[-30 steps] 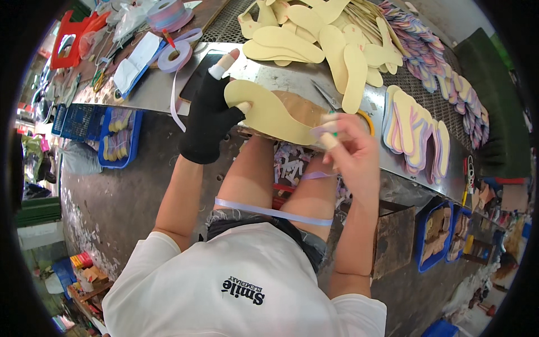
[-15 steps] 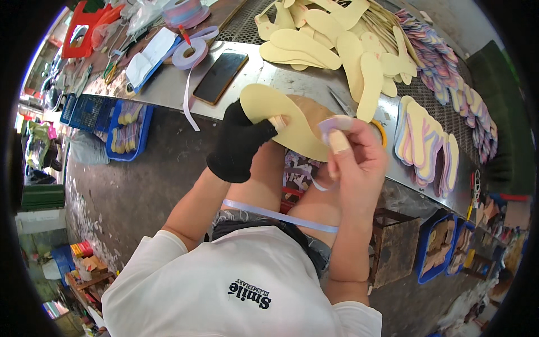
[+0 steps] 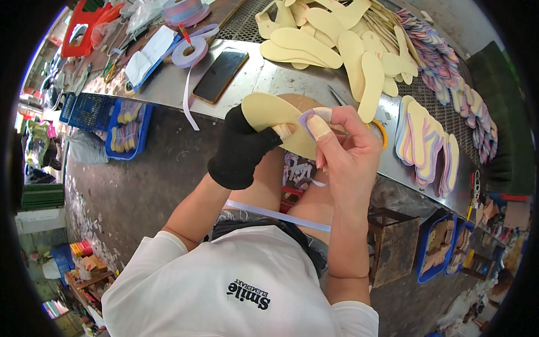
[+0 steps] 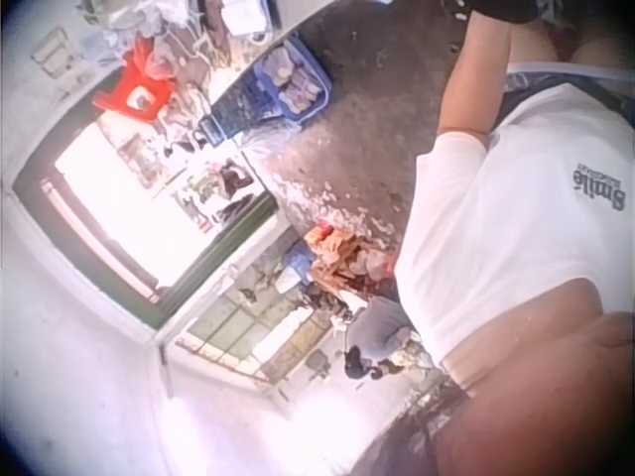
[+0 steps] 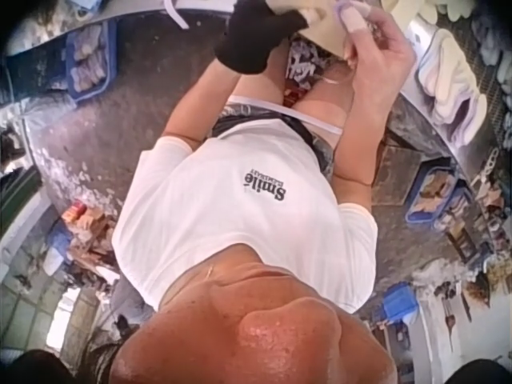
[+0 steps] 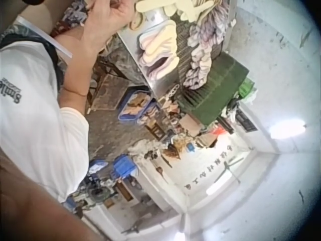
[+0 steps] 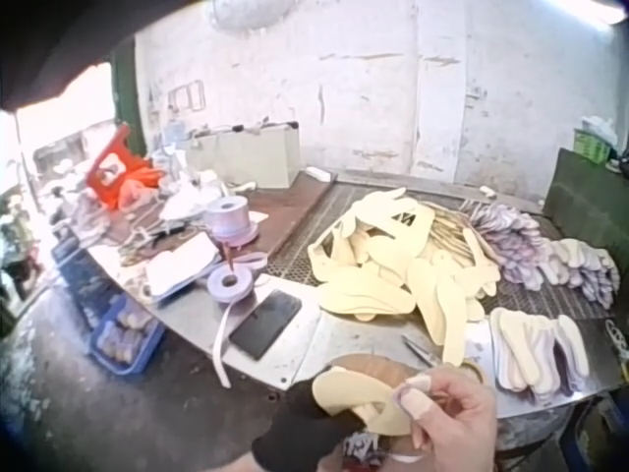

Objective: Applying adhesive tape to shoe insoles and trimming them with scissors.

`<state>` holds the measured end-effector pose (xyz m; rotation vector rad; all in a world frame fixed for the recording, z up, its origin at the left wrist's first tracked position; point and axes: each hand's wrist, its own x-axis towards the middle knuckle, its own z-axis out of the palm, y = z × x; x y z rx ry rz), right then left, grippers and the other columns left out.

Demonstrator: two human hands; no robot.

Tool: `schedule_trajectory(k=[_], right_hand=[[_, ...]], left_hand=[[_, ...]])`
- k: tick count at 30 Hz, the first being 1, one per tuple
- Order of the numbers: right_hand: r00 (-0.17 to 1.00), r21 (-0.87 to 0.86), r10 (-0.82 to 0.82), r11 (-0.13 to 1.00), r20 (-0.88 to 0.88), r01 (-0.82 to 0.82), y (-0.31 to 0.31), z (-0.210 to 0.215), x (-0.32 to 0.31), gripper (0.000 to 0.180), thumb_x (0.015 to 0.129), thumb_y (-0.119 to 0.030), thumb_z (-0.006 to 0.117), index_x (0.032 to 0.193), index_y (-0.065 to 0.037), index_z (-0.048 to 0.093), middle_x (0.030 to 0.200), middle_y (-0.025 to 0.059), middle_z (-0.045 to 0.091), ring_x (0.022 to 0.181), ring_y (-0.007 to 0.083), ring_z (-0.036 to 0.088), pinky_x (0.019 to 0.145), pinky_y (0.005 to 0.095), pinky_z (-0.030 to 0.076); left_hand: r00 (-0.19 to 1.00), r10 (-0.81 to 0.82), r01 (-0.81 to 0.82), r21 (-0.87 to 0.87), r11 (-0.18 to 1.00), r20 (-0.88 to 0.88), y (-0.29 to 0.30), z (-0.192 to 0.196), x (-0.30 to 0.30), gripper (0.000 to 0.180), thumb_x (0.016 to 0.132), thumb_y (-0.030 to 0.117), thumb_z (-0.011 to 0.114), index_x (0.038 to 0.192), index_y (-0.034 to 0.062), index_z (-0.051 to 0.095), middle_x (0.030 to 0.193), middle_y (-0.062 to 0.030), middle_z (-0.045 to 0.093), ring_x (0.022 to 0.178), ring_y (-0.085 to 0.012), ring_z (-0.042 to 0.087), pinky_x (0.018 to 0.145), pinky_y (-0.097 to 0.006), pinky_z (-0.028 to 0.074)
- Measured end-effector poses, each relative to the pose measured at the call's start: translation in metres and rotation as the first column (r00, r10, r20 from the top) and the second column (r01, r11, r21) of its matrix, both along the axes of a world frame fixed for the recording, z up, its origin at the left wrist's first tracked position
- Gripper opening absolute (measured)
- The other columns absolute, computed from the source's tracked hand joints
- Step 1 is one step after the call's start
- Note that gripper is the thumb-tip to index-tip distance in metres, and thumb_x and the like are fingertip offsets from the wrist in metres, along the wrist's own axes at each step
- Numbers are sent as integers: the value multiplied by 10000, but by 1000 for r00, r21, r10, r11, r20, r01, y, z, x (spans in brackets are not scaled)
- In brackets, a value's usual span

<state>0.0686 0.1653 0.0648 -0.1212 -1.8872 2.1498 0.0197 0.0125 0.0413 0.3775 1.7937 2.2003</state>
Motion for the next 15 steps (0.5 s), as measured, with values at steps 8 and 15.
schedule_trajectory(k=[8, 15], right_hand=[[877, 394, -288, 808, -385, 438, -12, -14, -2, 83, 752, -35, 665, 792, -11, 596, 774, -10, 536, 522, 19, 399, 443, 170, 289], [981, 352, 38, 935, -191, 32, 1, -8, -6, 58, 746, -2, 622, 772, 4, 571, 753, -24, 513, 532, 13, 373, 464, 176, 274]], left_hand=[[996, -12, 17, 55, 998, -88, 1, 0, -1, 205, 752, 90, 678, 937, 21, 622, 860, -46, 639, 784, -111, 580, 702, -264, 469], [975, -191, 184, -68, 981, -112, -4, 11, -13, 254, 746, 110, 681, 979, 28, 622, 915, -46, 638, 821, -109, 583, 741, -264, 470]])
